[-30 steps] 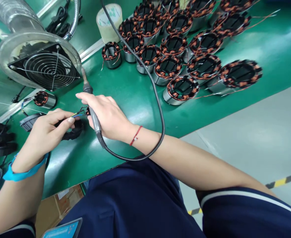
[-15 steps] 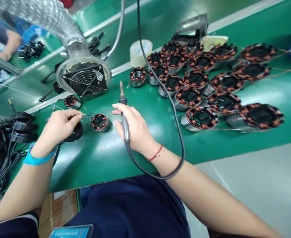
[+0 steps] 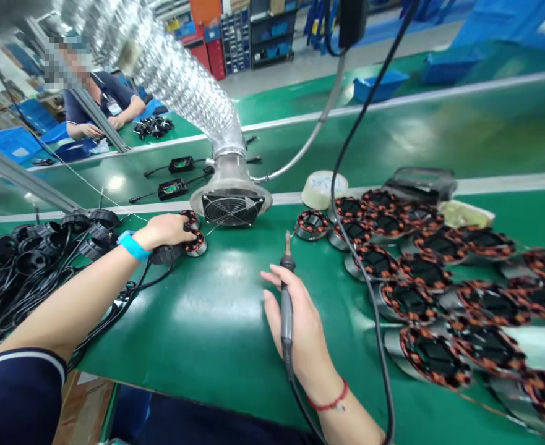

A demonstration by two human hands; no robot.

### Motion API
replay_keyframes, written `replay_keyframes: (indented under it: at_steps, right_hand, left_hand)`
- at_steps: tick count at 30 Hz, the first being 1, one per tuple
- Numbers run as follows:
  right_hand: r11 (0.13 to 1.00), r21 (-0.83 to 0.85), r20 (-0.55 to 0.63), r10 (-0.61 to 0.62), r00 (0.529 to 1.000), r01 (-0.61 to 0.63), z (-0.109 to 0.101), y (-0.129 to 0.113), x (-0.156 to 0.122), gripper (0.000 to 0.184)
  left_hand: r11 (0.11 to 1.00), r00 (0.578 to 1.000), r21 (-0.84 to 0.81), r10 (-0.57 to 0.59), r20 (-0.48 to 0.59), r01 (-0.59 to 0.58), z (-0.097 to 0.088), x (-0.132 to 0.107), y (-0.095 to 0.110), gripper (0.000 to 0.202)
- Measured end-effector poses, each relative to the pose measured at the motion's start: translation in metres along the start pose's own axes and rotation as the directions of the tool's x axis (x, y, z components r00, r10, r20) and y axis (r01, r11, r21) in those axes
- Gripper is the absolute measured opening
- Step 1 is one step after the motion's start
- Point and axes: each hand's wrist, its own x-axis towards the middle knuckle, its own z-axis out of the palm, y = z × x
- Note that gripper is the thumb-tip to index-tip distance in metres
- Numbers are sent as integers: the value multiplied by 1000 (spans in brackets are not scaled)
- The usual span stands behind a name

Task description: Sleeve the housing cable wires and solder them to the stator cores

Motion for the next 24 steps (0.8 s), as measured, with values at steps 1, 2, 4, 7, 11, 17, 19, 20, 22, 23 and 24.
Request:
replay_keyframes:
  at_steps: [1,2,4,7,11,17,19,20,22,23,24]
  right_hand:
    - [1000,-9,-1,10,1000,-10,1,2,0,36]
    - [1000,-18,-3,18,1000,-18,2,4,1,35]
    - [999,-40,-6,28,1000,-29,3,7,2,35]
    - [996,-87,1,31,1000,-30,5,10,5,33]
    - [987,-159,16,-5,1000,8,5,10,14,30]
    - [983,-181,50,-7,999,16,3,7,22,29]
    - [979,-197,46,-52,998,60,2,10,24,28]
    - [973,-209,47,-87,995,95,2,12,25,28]
    - [957,-238,48,-156,987,163,0,19,27,30]
    - [949,-255,50,-179,983,186,-1,22,29,31]
    - [941,-271,55,-195,979,203,-1,26,30,32]
  left_hand:
    - [1000,1000,-10,-5,2,5,1,0,0,57]
    - [1000,1000,-25,-7,-2,7,2,0,-1,54]
    - [998,1000,-68,-12,-27,10,7,-2,-8,48]
    - [990,996,-141,-42,-79,30,13,-3,-26,40]
    - [975,987,-209,-100,-130,71,7,13,-54,30]
    - [969,979,-246,-66,-195,16,-35,87,-60,30]
    - [970,970,-242,-26,-240,-34,-48,120,-43,30]
    - [968,965,-241,0,-264,-66,-55,136,-33,30]
    - [959,945,-238,73,-320,-155,-66,164,-9,31]
    - [948,926,-235,121,-357,-215,-71,175,3,33]
    - [934,902,-227,170,-396,-276,-75,185,13,34]
